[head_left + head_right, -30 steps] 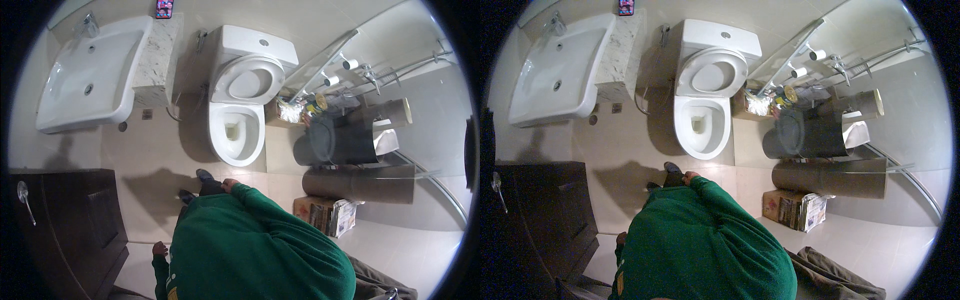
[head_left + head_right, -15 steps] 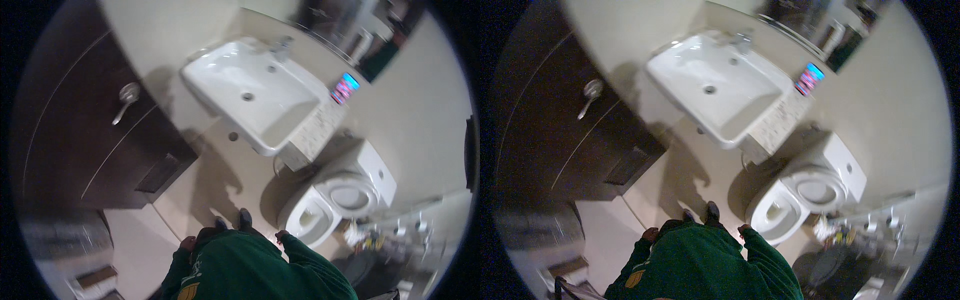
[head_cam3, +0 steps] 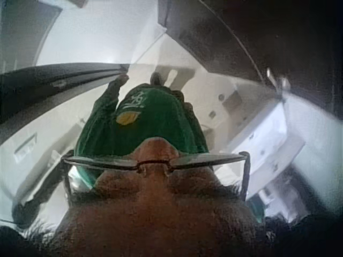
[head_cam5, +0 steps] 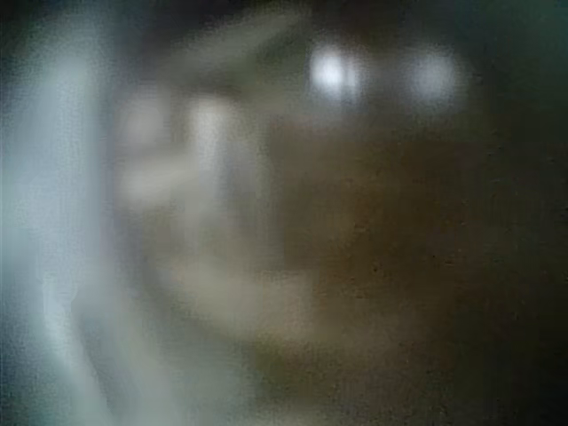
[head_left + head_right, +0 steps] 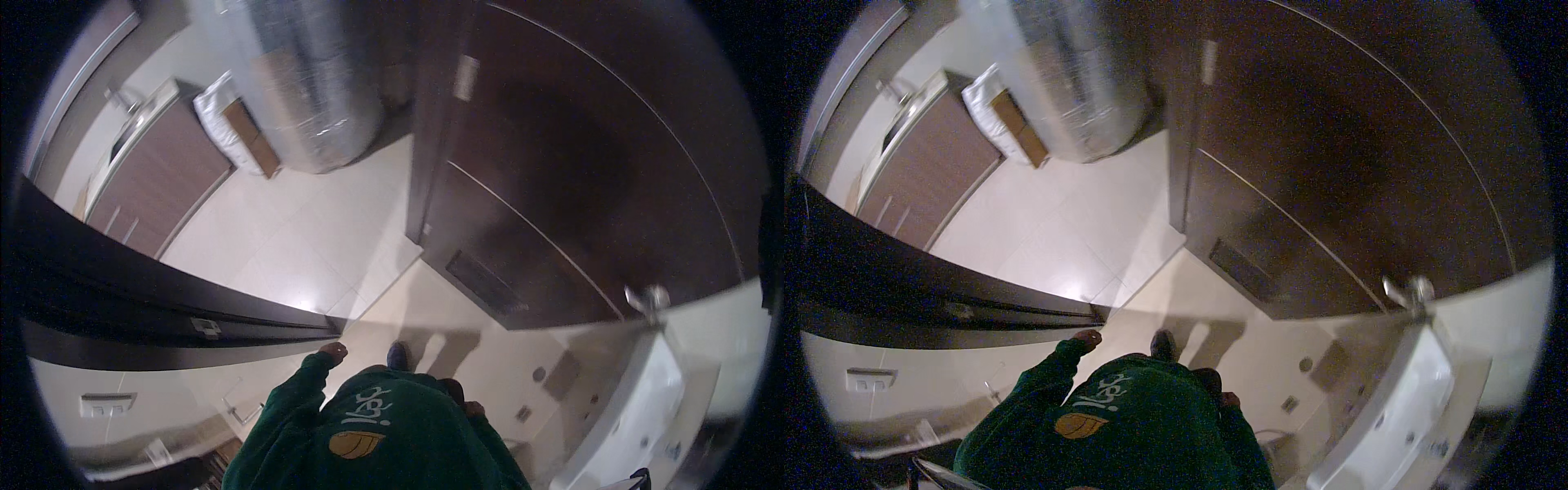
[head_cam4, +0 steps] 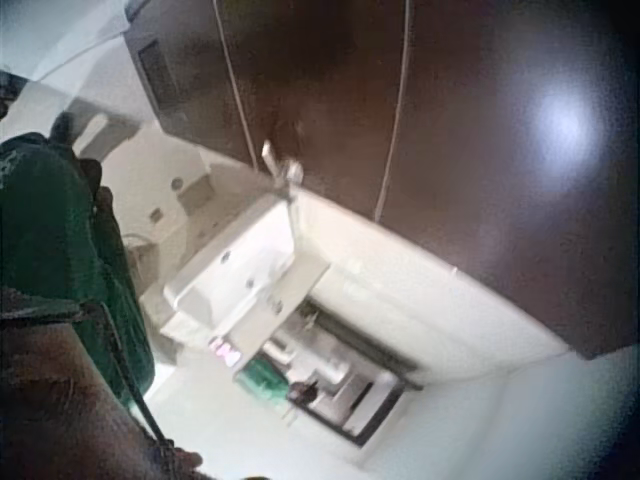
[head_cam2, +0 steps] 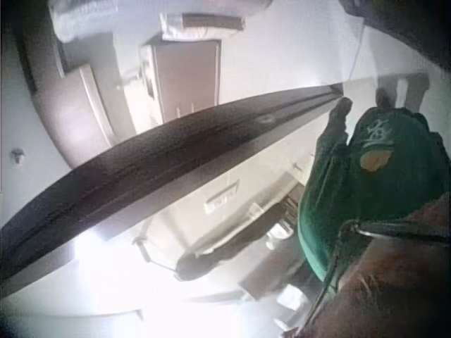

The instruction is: The person cleans a toilet by wiping the seat and rim with a cloth, then uses a handheld bidet sprayer to rinse the bowl and surrounding floor area. The person also washes their hands at the sink and briefly handles a phone and a wooden board.

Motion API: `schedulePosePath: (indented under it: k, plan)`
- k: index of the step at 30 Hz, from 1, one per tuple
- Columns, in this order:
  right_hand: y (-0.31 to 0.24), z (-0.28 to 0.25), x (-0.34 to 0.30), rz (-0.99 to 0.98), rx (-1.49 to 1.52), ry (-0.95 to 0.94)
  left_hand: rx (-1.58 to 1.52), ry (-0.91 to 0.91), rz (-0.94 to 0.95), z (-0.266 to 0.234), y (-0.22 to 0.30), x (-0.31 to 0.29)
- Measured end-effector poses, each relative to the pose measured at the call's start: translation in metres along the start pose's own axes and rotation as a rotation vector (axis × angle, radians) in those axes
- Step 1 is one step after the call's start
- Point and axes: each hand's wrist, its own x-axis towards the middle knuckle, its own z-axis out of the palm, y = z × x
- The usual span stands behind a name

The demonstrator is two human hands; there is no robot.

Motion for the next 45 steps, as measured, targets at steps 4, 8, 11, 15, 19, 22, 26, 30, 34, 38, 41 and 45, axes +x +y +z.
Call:
schedulePosePath:
  k: [4,8,11,15,19,22,26,30,34,38,41,45]
  plan:
    - [-0.093,-0.079,0.111,0.084,0.312,-0.084,-0.002,0.182,0.003,-0.032,-0.009,0.017]
    - [-0.165,-0.133,0.206,-0.084,0.128,-0.206,-0.155,0.168,-0.269,-0.081,0.037,0.043]
    - [-0.214,-0.164,0.273,-0.241,-0.018,-0.301,-0.628,0.293,-0.347,-0.119,0.063,0.051]
    - [-0.294,-0.210,0.367,-0.419,-0.119,-0.384,-0.511,0.367,-0.443,-0.166,0.057,0.069]
    - [-0.404,-0.251,0.455,-0.075,0.068,-0.360,-0.718,0.433,-0.610,-0.218,0.044,0.077]
    - [-0.500,-0.275,0.514,-0.229,0.064,-0.297,-0.781,0.567,-0.693,-0.242,0.021,0.099]
    - [-0.626,-0.288,0.576,-0.234,-0.031,-0.280,-0.900,0.635,-0.835,-0.262,-0.030,0.151]
    - [-0.742,-0.275,0.606,-0.294,-0.258,-0.353,-0.930,0.643,-0.930,-0.301,-0.092,0.195]
    - [-0.849,-0.251,0.606,-0.377,-0.421,-0.375,-0.943,0.536,-0.931,-0.356,-0.148,0.189]
    - [-0.943,-0.232,0.608,-0.615,-0.810,-0.357,-0.938,0.731,-0.983,-0.409,-0.211,0.184]
    - [-1.025,-0.211,0.624,-0.752,-0.595,-0.388,-0.965,0.831,-1.006,-0.449,-0.261,0.185]
    - [-1.144,-0.181,0.654,-0.808,-0.450,-0.430,-1.410,0.819,-1.035,-0.506,-0.313,0.203]
